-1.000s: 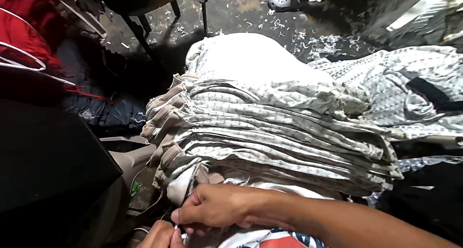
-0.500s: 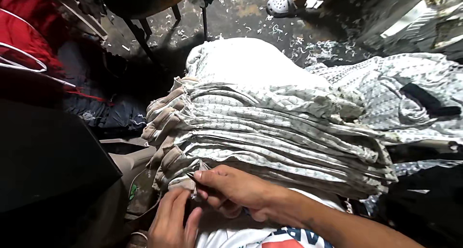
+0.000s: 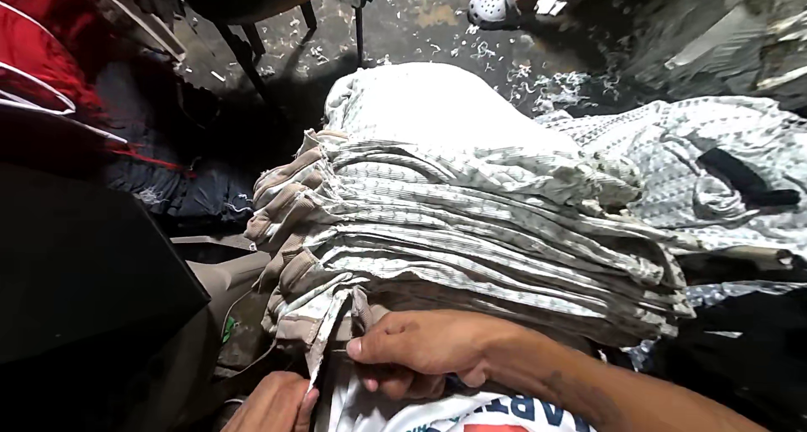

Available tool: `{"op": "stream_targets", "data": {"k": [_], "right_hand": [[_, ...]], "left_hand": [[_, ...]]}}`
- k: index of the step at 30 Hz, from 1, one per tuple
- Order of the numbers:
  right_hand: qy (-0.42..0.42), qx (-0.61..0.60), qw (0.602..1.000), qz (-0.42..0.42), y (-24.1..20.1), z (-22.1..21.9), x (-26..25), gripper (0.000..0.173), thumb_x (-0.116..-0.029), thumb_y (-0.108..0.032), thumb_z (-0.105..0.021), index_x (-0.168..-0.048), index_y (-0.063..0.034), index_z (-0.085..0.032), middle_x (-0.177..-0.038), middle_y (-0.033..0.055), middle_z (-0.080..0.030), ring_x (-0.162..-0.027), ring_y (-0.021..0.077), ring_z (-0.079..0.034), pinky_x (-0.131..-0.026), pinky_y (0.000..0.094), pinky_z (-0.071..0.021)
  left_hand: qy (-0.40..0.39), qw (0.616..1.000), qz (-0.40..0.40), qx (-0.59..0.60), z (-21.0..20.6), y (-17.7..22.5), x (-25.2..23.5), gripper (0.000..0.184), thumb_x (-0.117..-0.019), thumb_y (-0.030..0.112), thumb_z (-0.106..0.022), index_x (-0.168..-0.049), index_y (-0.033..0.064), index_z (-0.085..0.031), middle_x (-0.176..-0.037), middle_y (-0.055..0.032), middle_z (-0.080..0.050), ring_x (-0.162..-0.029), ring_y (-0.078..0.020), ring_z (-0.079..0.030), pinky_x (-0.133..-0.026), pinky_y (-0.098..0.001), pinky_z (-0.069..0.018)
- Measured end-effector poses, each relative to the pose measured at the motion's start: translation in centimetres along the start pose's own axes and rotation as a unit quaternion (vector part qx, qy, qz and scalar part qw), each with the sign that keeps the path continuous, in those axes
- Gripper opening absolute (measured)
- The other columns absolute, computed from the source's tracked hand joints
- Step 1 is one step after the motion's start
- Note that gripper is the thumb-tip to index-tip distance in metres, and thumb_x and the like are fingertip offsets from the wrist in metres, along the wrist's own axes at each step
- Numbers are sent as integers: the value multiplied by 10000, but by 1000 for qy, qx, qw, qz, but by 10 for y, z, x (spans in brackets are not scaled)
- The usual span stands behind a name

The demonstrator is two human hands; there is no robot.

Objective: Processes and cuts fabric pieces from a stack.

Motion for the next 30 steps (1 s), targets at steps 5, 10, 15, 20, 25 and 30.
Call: {"op": "stream_targets", "data": {"k": [5,10,15,20,25,30], "right_hand": [[-13,26,999,-25,-3,-4,-13,409,-1107,-448,-374,-911,-154,-581,-617,-87,-458,-444,-1,-361,-423,164,-312],[-4,38,999,19,-8,-8,-31,338,-1091,-379,-473,-916,-126,-611,-655,-83,-483,-490,-5,-411,-454,157,-346],[10,23,999,47,-4,-8,-31,276,-1080,-321,-523,-900,-118,-573,-647,-67,-477,-485,2,-416,-447,158,-344],[-6,13,998,66,-3,-15,-31,321,-1110,-334,-427,-923,-114,-567,-642,-75,-434,-483,6,-378,-447,162,-323],[33,-28,995,84,-6,-8,-27,331,-1118,-328,-407,-900,-124,-549,-639,-77,-431,-472,-1,-370,-435,155,-318],[41,-103,990,92,-7,0,-16,355,-1120,-393,-339,-929,-161,-529,-626,-96,-389,-458,-8,-347,-423,146,-315]], "left_hand": [[-12,1000,-5,-1,-2,2,-2,343,-1044,190,-529,-814,-23,-669,-755,-152,-659,-745,-173,-647,-710,-241,-530],[-16,1000,19,-4,-5,3,1,348,-1030,178,-521,-787,-23,-667,-725,-149,-646,-689,-160,-631,-649,-239,-517],[-7,999,39,16,-7,3,2,333,-1017,145,-519,-772,-38,-651,-723,-143,-635,-687,-124,-615,-656,-194,-507],[-12,996,51,70,-7,2,1,326,-1019,121,-528,-785,-69,-653,-735,-140,-636,-718,-87,-620,-693,-163,-512],[36,988,106,110,1,-12,8,323,-1043,129,-503,-851,-91,-642,-821,-109,-650,-771,-21,-626,-731,-153,-535],[66,973,214,-60,18,-32,7,670,-975,117,-596,-1460,-235,-297,-1471,-485,-306,-1308,-479,-480,-1097,-476,-427]]}}
Point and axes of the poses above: each hand's wrist, its own x-axis away from the middle knuckle, its own z-axis out of the back of the hand, y = z × x, the point moved 6 cm from there along -x, towards the middle knuckle
